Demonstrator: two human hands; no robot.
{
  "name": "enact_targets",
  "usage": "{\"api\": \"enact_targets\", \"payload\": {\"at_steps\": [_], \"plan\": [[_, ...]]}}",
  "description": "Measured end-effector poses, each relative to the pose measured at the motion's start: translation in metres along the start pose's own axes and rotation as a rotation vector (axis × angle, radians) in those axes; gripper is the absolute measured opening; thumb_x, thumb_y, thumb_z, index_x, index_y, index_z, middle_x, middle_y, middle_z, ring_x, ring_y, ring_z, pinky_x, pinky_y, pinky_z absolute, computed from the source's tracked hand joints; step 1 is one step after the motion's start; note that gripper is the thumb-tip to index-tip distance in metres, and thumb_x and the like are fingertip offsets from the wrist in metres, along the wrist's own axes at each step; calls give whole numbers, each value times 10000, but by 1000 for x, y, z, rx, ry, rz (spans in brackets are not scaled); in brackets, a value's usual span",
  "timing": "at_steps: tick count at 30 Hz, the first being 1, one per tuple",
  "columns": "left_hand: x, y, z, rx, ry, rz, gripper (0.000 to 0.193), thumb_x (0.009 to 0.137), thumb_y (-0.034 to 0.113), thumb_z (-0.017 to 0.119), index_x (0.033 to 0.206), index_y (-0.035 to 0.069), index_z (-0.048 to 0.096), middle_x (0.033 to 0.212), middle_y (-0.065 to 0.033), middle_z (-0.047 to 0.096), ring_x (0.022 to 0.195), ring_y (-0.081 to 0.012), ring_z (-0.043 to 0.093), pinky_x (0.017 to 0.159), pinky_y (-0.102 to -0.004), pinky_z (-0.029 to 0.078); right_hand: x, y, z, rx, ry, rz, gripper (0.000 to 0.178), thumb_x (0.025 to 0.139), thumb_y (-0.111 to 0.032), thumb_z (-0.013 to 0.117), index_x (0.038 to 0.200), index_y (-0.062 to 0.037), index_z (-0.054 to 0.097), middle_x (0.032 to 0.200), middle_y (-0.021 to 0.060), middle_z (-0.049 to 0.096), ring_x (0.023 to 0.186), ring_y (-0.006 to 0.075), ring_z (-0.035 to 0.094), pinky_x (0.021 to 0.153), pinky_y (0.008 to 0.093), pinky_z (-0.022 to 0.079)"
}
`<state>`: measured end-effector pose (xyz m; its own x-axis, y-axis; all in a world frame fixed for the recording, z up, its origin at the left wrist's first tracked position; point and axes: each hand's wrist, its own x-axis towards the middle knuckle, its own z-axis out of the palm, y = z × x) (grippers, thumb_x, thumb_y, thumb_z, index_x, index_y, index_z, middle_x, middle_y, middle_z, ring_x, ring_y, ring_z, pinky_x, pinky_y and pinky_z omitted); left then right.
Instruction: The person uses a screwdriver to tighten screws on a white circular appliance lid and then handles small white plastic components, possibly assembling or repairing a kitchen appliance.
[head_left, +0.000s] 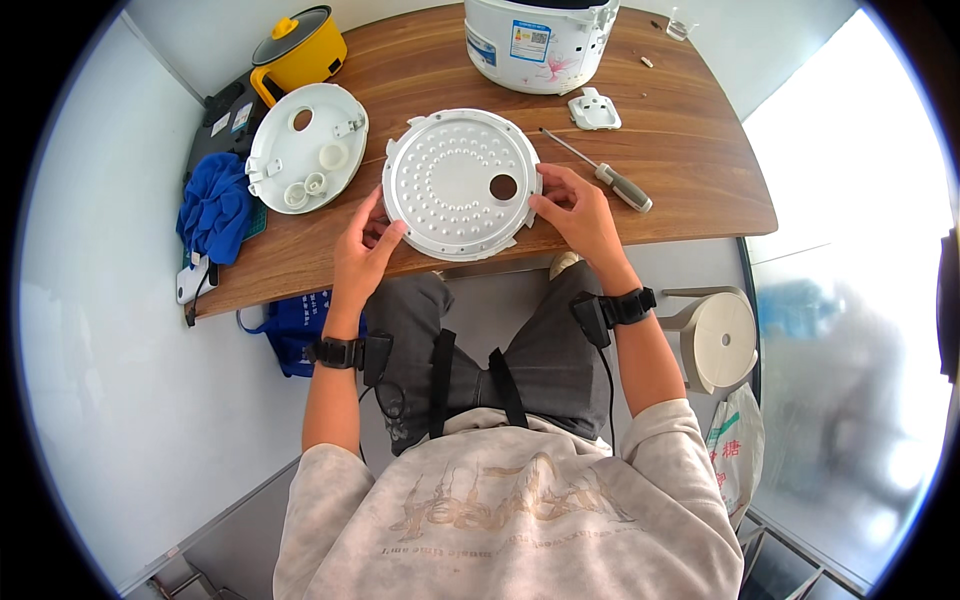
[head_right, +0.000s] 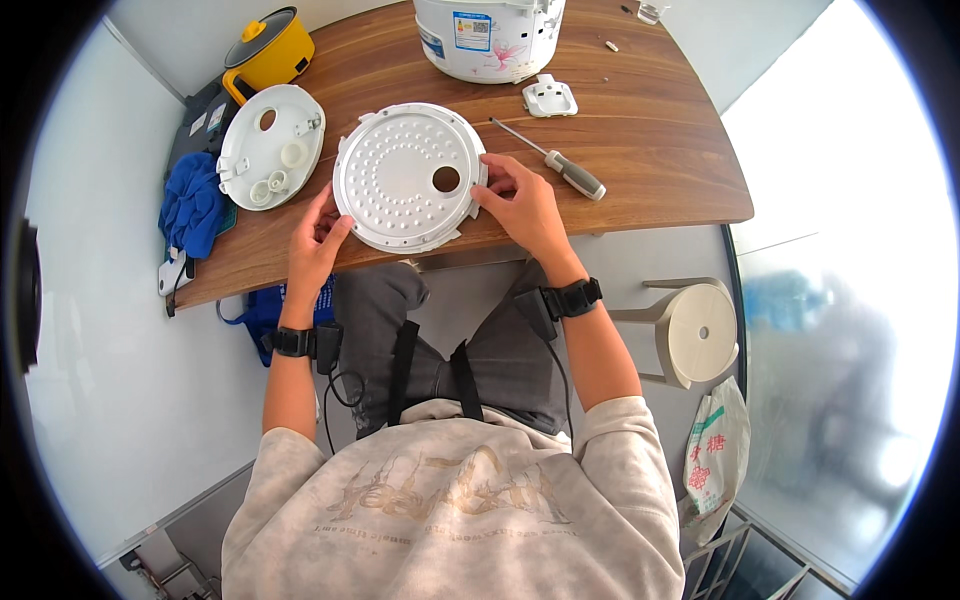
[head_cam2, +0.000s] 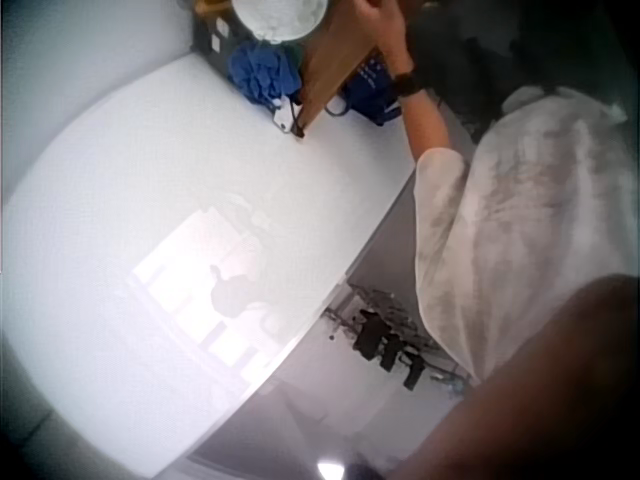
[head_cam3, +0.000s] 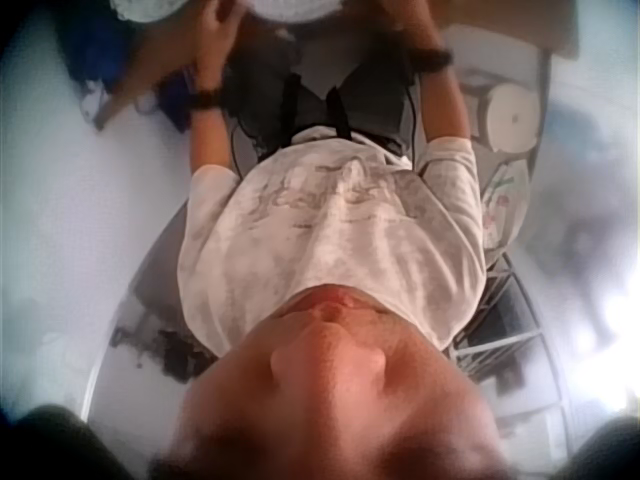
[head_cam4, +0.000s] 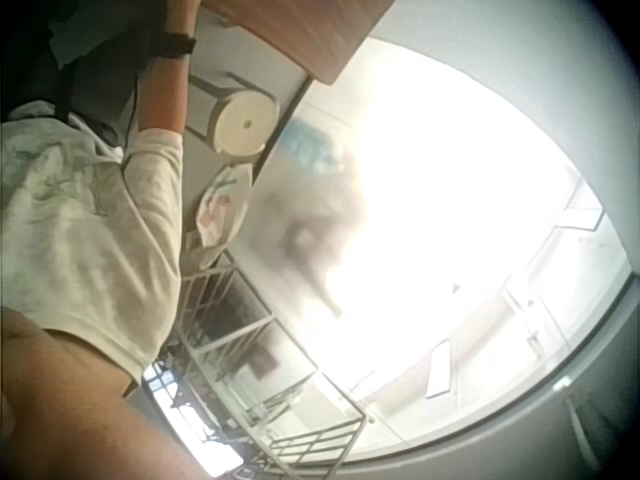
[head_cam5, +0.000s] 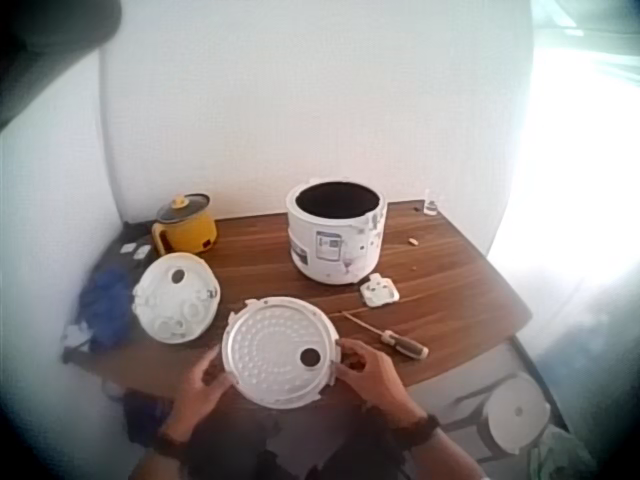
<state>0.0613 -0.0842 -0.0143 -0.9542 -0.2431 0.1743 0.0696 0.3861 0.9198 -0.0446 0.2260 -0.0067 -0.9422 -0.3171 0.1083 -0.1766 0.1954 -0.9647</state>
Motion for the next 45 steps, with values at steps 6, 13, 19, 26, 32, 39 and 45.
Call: {"api": "enact_targets", "payload": {"at_steps": [6,13,19,26,32,39,45], "plan": [[-1,5,-1,56,-35,9,787,902,334,832,1539,22,491,1211,-79,717,933,-104,613,855,-273,515,0,1,0,0,-1,3,491,899,-178,795,1338,-15,651,1081,105,763,898,175,709,834,331,572],[-1,3,-1,52,-54,7,828,891,345,844,1554,21,468,1245,-79,700,984,-117,592,893,-289,510,-1,0,1,5,1,2,488,901,-173,795,1338,-10,649,1073,101,759,889,165,703,831,325,572],[0,-6,0,56,-49,25,819,891,356,839,1548,25,479,1226,-64,687,994,-134,572,900,-301,501,0,-3,0,11,-18,18,479,921,-143,780,1354,5,635,1123,97,745,930,144,687,866,311,557],[0,-7,0,69,-49,38,810,893,357,836,1544,28,485,1217,-62,683,994,-142,569,902,-306,496,0,-5,-1,3,-31,37,466,933,-128,771,1355,12,632,1149,98,738,958,140,683,890,307,550],[-1,-2,0,85,-50,35,809,900,378,825,1546,31,484,1221,-64,680,1004,-144,575,904,-304,497,-1,-4,-1,-16,-25,38,457,937,-130,765,1353,6,636,1144,93,740,953,136,683,882,304,548],[-1,-4,0,74,-50,41,819,896,385,828,1549,34,481,1238,-71,676,1019,-150,581,911,-303,495,-1,-4,0,-8,-24,37,456,937,-136,763,1353,6,638,1136,87,741,946,128,681,873,298,545],[-1,-4,2,79,-46,61,825,887,381,836,1548,36,482,1231,-73,673,1026,-155,581,917,-310,493,-1,1,1,-23,4,5,487,914,-171,784,1350,-5,647,1077,89,757,895,143,696,827,305,560]]}}
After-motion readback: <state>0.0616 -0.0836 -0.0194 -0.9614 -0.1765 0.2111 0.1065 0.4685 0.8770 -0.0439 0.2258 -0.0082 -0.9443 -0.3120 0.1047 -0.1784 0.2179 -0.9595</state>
